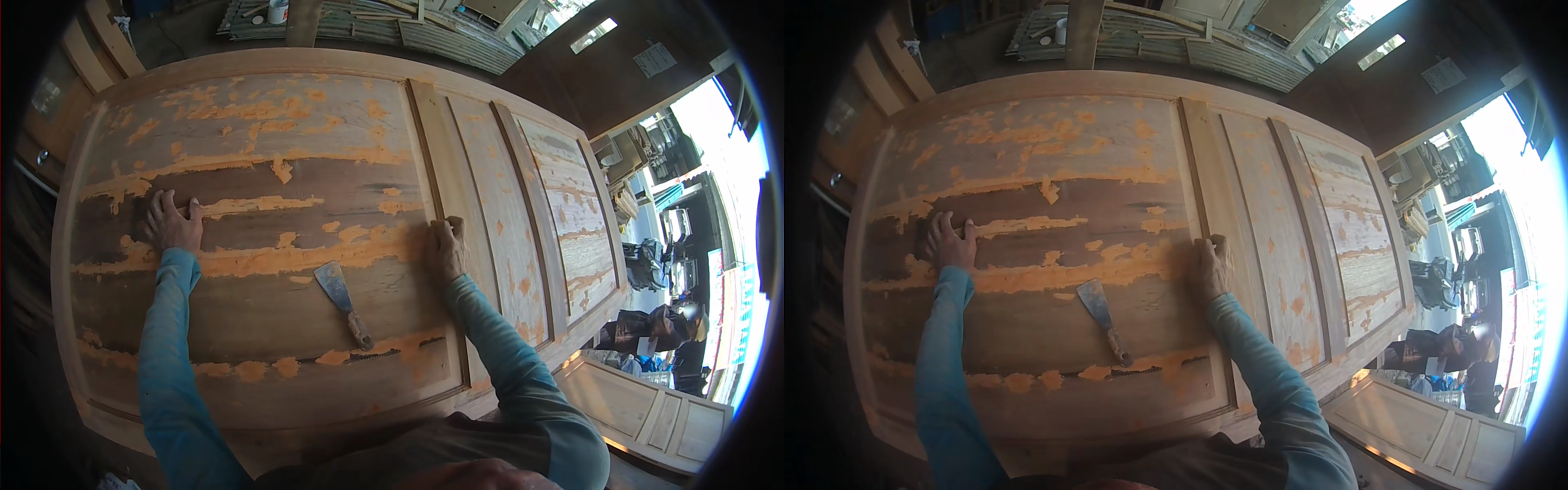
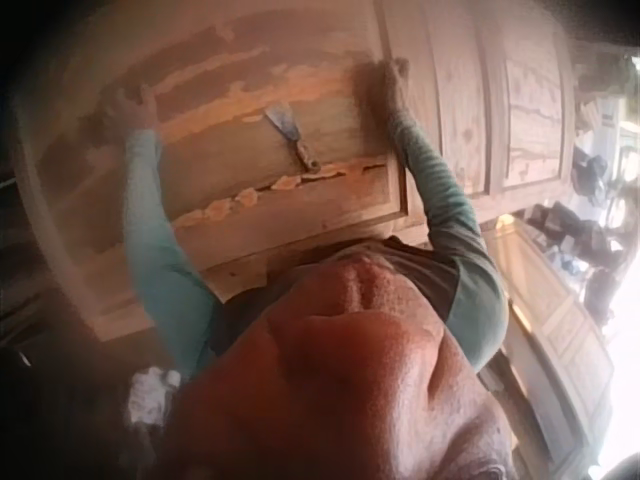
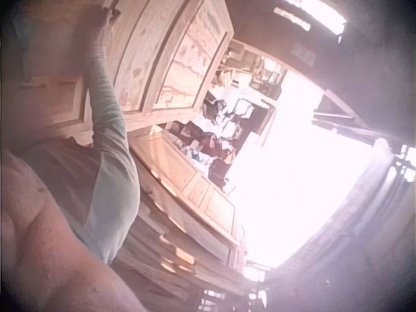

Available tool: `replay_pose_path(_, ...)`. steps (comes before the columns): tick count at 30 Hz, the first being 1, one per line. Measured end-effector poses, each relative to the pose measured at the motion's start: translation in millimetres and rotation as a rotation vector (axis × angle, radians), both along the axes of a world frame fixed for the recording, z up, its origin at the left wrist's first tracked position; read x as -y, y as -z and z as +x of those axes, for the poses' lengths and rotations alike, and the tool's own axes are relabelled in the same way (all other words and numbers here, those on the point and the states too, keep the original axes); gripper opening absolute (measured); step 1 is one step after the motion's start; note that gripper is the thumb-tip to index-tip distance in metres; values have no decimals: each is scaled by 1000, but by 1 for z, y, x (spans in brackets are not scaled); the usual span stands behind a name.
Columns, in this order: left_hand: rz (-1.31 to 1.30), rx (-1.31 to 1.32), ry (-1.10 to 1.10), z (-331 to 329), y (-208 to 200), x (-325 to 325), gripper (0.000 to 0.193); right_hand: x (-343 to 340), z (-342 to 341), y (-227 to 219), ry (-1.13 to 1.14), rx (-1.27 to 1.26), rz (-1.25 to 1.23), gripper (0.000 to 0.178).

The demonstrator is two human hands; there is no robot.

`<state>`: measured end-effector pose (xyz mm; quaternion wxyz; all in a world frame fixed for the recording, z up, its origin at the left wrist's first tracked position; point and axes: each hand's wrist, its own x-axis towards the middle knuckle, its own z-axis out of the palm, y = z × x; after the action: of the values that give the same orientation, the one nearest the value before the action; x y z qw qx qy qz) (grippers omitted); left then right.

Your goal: The person sands the surface of a large wooden door panel by hand, using a piece of sandpaper to smooth the wood and remove orange residue.

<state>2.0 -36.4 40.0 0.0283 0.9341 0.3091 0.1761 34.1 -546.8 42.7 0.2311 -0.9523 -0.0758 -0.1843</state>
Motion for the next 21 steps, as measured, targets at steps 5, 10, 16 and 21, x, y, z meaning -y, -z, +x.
replay_pose_path(5,-12,16,48,8,2,7,54,-11,131,0,74,-1,-72,17)
replay_pose_path(10,-3,-7,26,6,3,5,54,-18,138,-1,58,10,-53,20)
replay_pose_path(16,59,-42,-1,-6,14,-5,57,9,-28,-7,-85,-82,103,20)
replay_pose_path(21,78,25,30,6,25,-15,56,-9,121,4,-28,64,-56,18)
